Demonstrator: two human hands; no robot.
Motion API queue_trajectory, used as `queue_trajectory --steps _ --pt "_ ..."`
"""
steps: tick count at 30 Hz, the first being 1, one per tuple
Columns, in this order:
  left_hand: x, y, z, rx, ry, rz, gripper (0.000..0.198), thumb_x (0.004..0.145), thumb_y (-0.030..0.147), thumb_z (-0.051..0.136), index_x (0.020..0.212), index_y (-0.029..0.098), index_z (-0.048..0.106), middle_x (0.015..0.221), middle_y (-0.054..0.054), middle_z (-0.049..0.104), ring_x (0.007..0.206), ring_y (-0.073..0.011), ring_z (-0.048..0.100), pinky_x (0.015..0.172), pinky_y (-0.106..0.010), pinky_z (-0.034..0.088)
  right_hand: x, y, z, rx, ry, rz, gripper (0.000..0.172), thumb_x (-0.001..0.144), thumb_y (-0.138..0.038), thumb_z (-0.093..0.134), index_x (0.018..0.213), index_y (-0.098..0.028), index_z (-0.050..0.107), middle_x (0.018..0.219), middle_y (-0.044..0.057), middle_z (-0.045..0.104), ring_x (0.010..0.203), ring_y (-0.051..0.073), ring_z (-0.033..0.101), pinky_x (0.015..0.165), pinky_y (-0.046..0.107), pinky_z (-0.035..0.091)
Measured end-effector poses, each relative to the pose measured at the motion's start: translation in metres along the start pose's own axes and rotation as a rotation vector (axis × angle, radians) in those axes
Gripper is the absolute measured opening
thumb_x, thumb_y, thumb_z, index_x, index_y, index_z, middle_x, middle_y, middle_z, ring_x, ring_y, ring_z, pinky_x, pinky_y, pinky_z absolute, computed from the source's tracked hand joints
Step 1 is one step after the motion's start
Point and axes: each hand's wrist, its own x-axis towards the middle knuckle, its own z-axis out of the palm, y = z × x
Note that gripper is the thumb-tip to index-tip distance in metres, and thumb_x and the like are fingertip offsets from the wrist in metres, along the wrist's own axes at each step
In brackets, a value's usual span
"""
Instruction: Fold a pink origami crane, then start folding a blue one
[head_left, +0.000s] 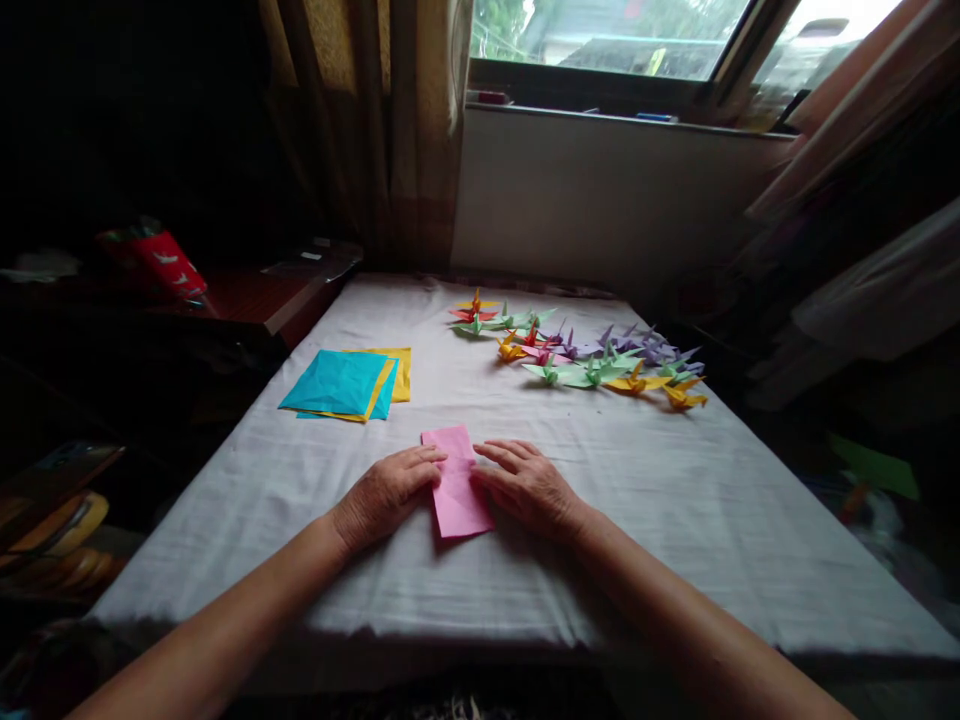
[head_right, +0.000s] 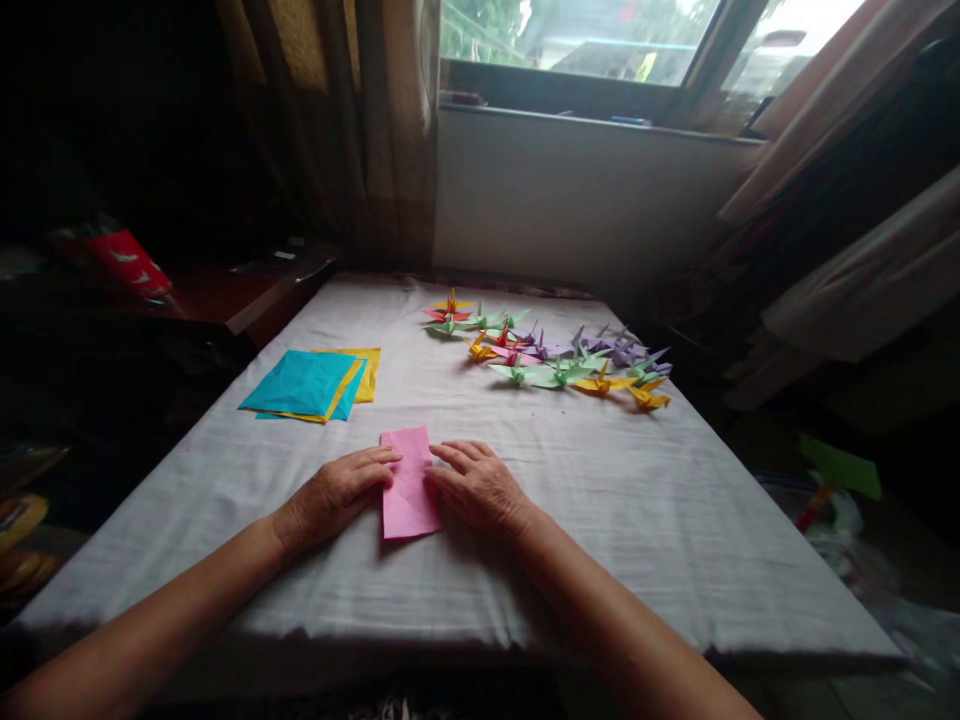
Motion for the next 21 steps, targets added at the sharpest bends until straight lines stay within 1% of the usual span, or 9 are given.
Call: queue_trajectory --steps 2,4,6,8,12,15,17,21 --pt "-0.001 0.006 -0.003 0.016 0.011 -0.029 0.017 0.094 0.016 0.049 0.099 0.019 0.065 0.122 -0.011 0.068 0.118 -0.0196 0.061 0.1 -0.036 0.054 0.002 -0.002 -0.002 0.031 -0.036 0.001 0.036 0.089 -0.015 0.052 0.121 -0.022 0.066 0.132 0.012 0.064 0.119 0.024 0.06 0.099 0.043 0.047" --pt "-0.001 0.013 -0.006 0.087 0.008 -0.057 0.014 0.093 0.018 0.052 0.098 0.018 0.065 0.116 -0.011 0.068 0.111 -0.0215 0.063 0.095 -0.037 0.055 0.004 -0.003 -0.004 0.072 -0.059 -0.005 0.039 0.088 -0.013 0.05 0.123 -0.022 0.065 0.131 0.011 0.065 0.118 0.023 0.06 0.1 0.043 0.046" --pt "0.0 0.018 -0.007 0.192 -0.044 -0.079 0.011 0.091 0.02 0.055 0.093 0.018 0.066 0.102 -0.009 0.069 0.097 -0.0235 0.064 0.087 -0.04 0.056 0.003 -0.004 -0.005 0.112 -0.065 0.002 0.039 0.088 -0.013 0.049 0.121 -0.022 0.065 0.13 0.01 0.066 0.118 0.023 0.059 0.099 0.042 0.046" --pt "0.0 0.02 -0.007 0.253 -0.06 -0.093 0.012 0.091 0.02 0.055 0.091 0.019 0.067 0.093 -0.008 0.069 0.09 -0.0241 0.062 0.082 -0.04 0.054 0.001 -0.003 -0.005 0.145 -0.065 0.013 0.038 0.088 -0.016 0.05 0.122 -0.022 0.065 0.131 0.01 0.065 0.119 0.024 0.058 0.099 0.042 0.046" --pt "-0.002 0.018 -0.006 0.203 -0.015 -0.16 0.013 0.091 0.018 0.054 0.091 0.021 0.067 0.092 -0.006 0.069 0.087 -0.0225 0.061 0.08 -0.037 0.051 -0.002 -0.001 -0.002 0.223 -0.04 0.054 0.035 0.09 -0.025 0.055 0.124 -0.022 0.063 0.134 0.01 0.063 0.124 0.025 0.056 0.101 0.043 0.045" --pt "-0.002 0.015 -0.006 0.122 0.021 -0.191 0.016 0.092 0.016 0.051 0.094 0.021 0.067 0.098 -0.006 0.07 0.092 -0.0215 0.061 0.084 -0.036 0.049 0.004 0.001 0.003 0.264 -0.02 0.156 0.023 0.092 -0.03 0.058 0.112 -0.026 0.069 0.131 0.007 0.065 0.127 0.026 0.053 0.104 0.046 0.042" --pt "0.001 0.013 -0.006 0.098 0.039 -0.221 0.016 0.093 0.018 0.051 0.093 0.02 0.067 0.1 -0.006 0.069 0.095 -0.022 0.06 0.086 -0.036 0.048 0.013 0.0 0.007 0.268 -0.015 0.241 0.017 0.092 -0.03 0.058 0.101 -0.026 0.071 0.13 0.006 0.066 0.131 0.028 0.051 0.105 0.049 0.04" --pt "0.007 0.009 -0.006 0.119 0.032 -0.322 0.018 0.094 0.028 0.054 0.081 0.019 0.064 0.099 -0.007 0.068 0.095 -0.0236 0.06 0.086 -0.039 0.049 0.031 -0.006 0.015 0.24 0.037 0.408 0.012 0.089 -0.03 0.061 0.081 -0.023 0.069 0.126 0.007 0.068 0.132 0.031 0.049 0.105 0.051 0.038"
